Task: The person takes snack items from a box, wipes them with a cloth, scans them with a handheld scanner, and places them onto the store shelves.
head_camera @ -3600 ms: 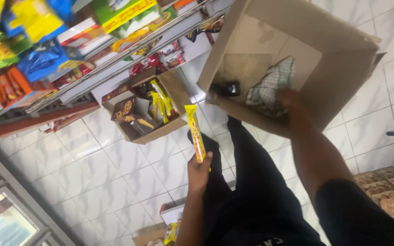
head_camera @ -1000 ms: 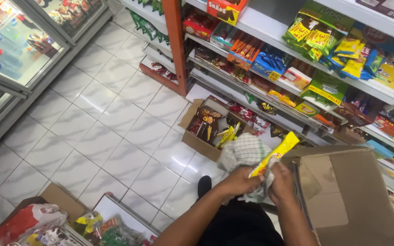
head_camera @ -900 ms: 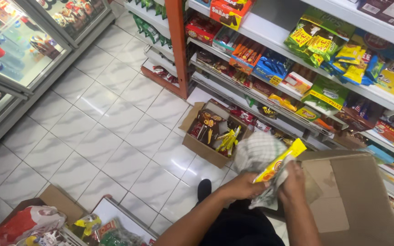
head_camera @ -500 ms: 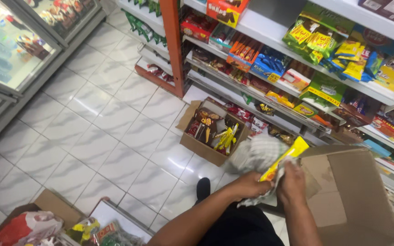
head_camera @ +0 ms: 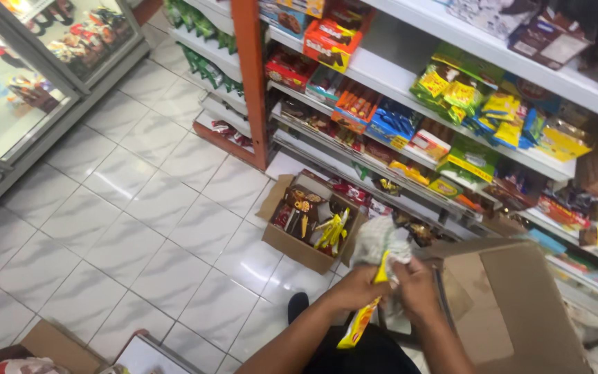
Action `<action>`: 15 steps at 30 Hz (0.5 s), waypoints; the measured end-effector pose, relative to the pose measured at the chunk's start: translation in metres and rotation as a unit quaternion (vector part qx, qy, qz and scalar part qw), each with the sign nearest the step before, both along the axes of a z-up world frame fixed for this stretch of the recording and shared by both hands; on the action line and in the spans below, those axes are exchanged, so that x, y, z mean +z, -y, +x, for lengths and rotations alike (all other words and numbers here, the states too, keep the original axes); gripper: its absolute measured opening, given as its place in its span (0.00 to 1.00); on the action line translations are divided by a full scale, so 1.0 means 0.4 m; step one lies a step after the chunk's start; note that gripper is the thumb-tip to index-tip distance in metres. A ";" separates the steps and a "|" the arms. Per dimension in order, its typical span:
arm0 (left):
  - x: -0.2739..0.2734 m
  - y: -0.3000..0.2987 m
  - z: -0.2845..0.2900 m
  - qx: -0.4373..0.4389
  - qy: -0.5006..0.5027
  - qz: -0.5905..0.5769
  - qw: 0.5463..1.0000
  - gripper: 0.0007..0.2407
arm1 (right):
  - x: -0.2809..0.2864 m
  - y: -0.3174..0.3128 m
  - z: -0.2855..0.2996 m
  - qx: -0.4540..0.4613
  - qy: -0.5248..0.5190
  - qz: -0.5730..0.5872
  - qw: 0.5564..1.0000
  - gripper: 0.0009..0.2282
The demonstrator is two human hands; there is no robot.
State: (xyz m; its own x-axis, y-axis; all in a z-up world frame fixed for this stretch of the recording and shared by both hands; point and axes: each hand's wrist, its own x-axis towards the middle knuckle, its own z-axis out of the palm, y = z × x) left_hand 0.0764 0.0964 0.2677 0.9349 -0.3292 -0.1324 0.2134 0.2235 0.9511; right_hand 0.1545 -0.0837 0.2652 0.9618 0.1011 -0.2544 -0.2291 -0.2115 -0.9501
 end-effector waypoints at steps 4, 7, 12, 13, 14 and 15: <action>0.068 -0.019 0.006 0.084 -0.018 0.093 0.992 0.13 | -0.013 -0.071 0.008 -0.001 0.004 0.119 0.993 0.09; 0.108 -0.050 0.014 0.111 0.090 0.192 0.971 0.13 | 0.053 -0.121 0.024 -0.080 0.012 0.125 0.989 0.10; 0.124 -0.061 0.012 0.253 0.045 0.077 0.963 0.12 | 0.206 -0.111 0.084 -0.057 -0.060 0.239 0.967 0.12; 0.123 -0.067 0.023 0.299 0.039 0.030 0.953 0.11 | 0.202 -0.100 0.074 -0.003 -0.060 0.213 0.975 0.12; 0.125 -0.071 0.028 0.343 0.033 -0.017 0.938 0.11 | 0.186 -0.093 0.063 0.052 -0.060 0.186 0.979 0.13; 0.129 -0.073 0.027 0.373 0.096 0.008 0.923 0.10 | 0.157 -0.102 0.041 0.136 0.023 -0.023 0.990 0.17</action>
